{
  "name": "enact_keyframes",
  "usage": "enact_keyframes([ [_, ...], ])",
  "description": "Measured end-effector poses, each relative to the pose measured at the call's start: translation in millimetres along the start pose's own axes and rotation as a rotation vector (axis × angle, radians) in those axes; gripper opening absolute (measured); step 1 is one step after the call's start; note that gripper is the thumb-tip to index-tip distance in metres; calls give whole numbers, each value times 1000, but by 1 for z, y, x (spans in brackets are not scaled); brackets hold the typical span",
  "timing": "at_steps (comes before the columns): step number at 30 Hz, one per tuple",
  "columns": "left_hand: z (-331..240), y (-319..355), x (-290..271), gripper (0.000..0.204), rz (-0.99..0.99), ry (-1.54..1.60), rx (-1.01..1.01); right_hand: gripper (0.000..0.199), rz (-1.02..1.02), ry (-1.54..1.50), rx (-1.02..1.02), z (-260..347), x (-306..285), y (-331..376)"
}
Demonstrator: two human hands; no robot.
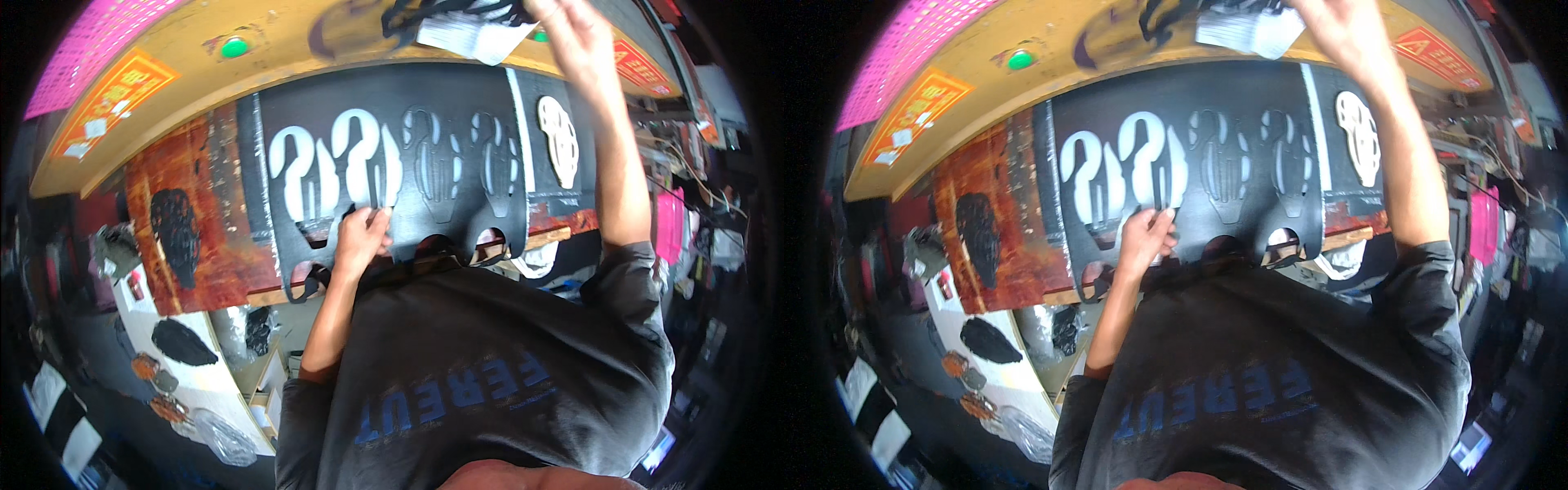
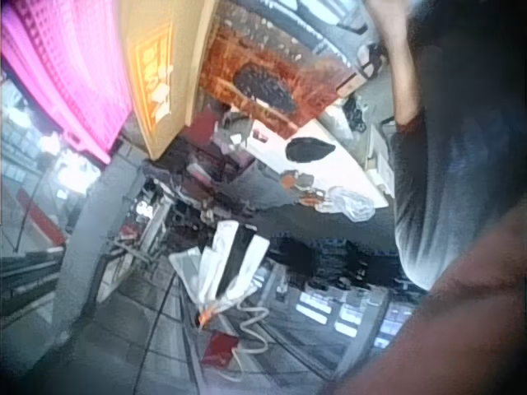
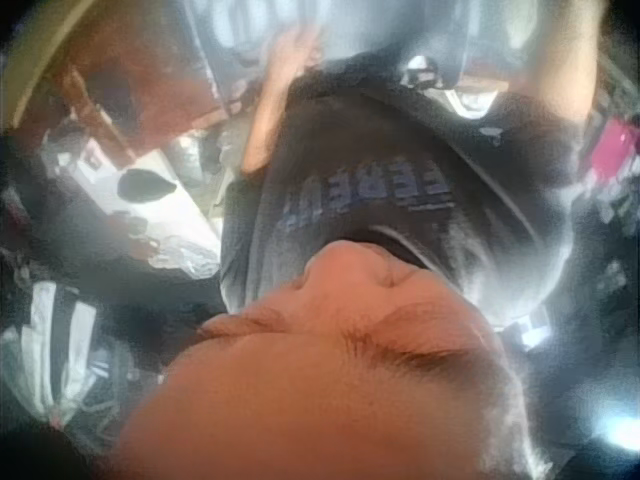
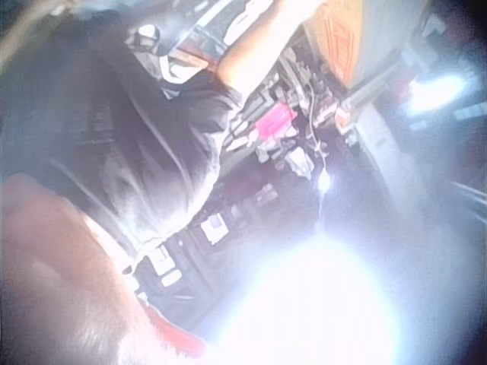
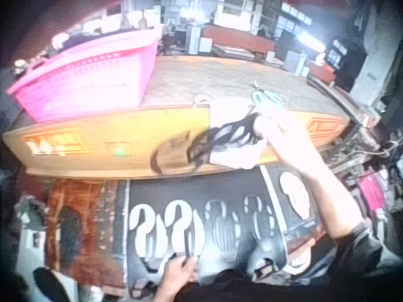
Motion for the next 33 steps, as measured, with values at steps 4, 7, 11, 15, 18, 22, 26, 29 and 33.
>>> enact_keyframes([
  [4,-9,23,26,29,95,-51,-73,36,288,68,1,-37,32,41],
  [7,-13,24,50,35,324,61,-182,34,369,199,17,-65,34,46],
  [11,-5,24,78,31,287,471,-225,31,359,319,-110,-60,27,60],
  [15,18,17,104,26,235,997,-212,22,388,328,-441,-37,72,111],
  [18,36,11,122,31,193,1343,-85,25,659,126,-377,-41,137,165],
  [22,40,0,139,40,205,1394,92,40,696,-249,-254,-67,178,210],
  [26,20,3,152,41,76,1368,126,40,656,-199,-385,-83,187,213],
  [29,-1,26,158,34,-230,841,21,32,874,-711,296,-98,197,199],
  [33,-21,40,160,36,-348,-46,-73,26,1011,-706,333,-112,200,184],
])
Point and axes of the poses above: each hand's wrist, its own y-axis away from the middle knuckle, its own x-axis out of the palm, z = x × y, the point moved 1 cm from there along -y, towards the middle knuckle, and after that the axes turned 12 degrees about z, right-handed, at the moved point
